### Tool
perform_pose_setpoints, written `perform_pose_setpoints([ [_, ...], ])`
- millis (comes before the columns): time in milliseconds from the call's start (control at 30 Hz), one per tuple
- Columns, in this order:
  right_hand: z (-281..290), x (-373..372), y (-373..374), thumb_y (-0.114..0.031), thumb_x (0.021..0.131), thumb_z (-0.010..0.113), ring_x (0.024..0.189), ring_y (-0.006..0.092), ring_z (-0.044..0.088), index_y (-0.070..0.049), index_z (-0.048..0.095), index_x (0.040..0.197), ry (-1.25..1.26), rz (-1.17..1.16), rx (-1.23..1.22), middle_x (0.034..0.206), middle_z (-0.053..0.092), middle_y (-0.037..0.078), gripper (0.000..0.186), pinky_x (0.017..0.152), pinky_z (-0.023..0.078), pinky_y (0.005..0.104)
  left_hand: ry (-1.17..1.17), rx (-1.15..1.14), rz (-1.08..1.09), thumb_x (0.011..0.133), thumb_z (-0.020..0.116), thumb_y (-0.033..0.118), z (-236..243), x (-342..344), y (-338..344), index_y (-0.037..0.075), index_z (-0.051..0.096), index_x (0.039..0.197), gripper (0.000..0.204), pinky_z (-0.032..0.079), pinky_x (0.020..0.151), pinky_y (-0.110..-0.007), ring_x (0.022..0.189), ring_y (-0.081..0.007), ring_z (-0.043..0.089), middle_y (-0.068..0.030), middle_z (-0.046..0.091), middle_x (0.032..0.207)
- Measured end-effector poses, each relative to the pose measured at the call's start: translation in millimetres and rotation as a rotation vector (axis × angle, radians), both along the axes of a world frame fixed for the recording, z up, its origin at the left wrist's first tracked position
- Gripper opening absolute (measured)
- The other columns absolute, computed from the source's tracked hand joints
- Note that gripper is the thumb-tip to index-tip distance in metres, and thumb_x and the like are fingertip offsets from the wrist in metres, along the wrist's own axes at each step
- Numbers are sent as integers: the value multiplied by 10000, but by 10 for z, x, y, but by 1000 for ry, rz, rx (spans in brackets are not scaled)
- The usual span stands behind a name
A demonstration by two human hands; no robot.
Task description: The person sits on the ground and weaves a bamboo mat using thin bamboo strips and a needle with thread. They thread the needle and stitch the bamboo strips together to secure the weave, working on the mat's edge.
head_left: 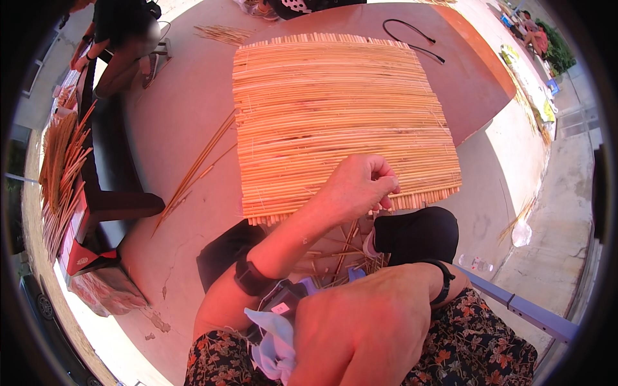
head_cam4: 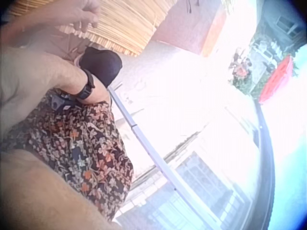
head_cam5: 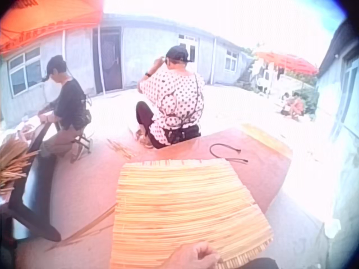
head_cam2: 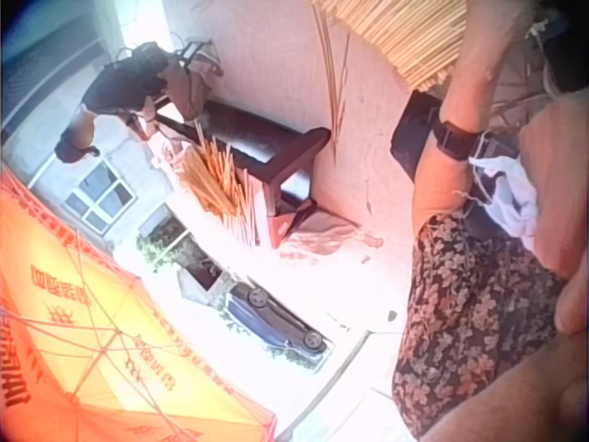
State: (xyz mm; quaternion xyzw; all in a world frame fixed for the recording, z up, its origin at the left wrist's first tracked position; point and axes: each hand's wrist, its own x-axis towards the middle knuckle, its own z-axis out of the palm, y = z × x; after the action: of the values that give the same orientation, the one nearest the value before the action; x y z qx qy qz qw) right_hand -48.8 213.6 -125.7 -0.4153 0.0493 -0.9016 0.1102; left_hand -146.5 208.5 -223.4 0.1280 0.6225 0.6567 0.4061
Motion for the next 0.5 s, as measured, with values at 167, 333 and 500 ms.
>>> perform_pose_setpoints([
  [167,-4,30,104,-135,944,580,557,213,556,91,608,879,-3,120,38,712,548,108,237,476,400,298,19,14,-1,912,593,135,-30,-9,3,-5,606,912,141,529,606,-259,710,-114,637,-86,687,909],
  [333,-36,-85,76,-126,942,579,554,216,559,87,613,893,113,80,53,717,559,115,221,481,406,297,4,6,4,917,592,138,-28,0,4,-5,605,911,144,531,603,-259,710,-115,637,-86,687,913],
  [500,-58,-3,63,-129,924,581,527,209,547,105,602,879,47,-6,46,706,566,126,239,466,397,291,9,-1,-2,920,594,143,-17,-7,-2,-9,607,912,152,530,601,-257,709,-115,636,-86,685,909],
])
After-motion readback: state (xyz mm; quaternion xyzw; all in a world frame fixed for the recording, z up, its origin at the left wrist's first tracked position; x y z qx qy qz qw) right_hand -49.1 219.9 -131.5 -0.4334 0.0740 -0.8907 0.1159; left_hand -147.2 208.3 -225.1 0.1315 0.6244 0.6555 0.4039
